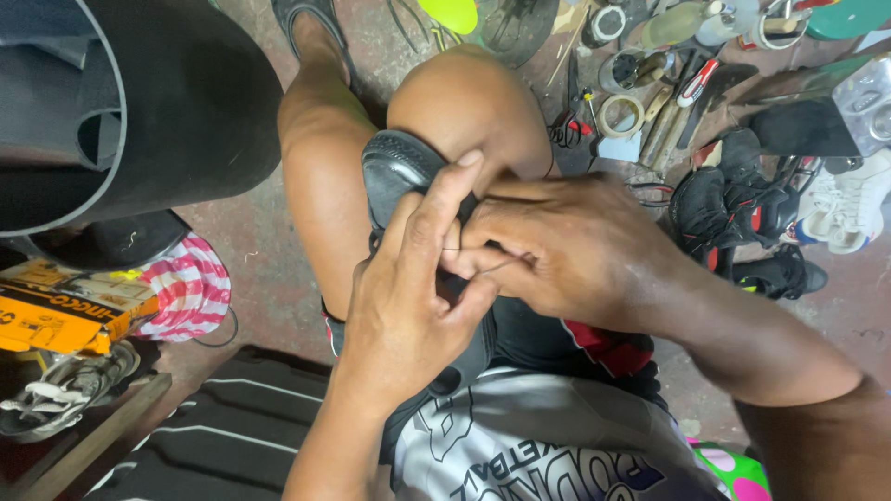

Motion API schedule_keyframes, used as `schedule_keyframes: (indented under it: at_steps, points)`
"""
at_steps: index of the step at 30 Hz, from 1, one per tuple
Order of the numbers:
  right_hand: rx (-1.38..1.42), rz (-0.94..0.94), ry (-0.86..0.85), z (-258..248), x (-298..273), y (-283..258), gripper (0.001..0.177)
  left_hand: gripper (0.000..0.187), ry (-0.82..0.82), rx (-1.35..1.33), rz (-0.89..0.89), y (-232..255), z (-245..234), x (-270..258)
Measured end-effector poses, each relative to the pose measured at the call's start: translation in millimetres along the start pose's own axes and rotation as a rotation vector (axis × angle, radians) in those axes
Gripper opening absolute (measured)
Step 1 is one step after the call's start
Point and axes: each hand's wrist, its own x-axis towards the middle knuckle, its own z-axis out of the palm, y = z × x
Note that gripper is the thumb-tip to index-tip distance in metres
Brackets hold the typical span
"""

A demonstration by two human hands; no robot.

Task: The person is repairing a black shoe by sewing the sole to the upper. They use a needle and thread, repeatedly pushing the needle through the shoe material and pulling the thread tight. The shoe is held on their lap during the process.

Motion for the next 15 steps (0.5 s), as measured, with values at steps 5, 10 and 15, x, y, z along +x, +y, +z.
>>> schedule_keyframes:
  at_steps: [5,10,15]
  points:
    - [-0.097,-0.053,0.199,-23,-14,58,0.018,0.085,-0.034,-0.084,-0.060,2,-5,-1]
    - [0.025,0.506,0.491,-48,-33,192,0.017,0.083,-0.042,-0.133,-0.057,1,-7,0]
    - [1.173,0.697,0.726,16,-49,189,0.029,0.081,-0.016,-0.159,-0.118,1,-7,3]
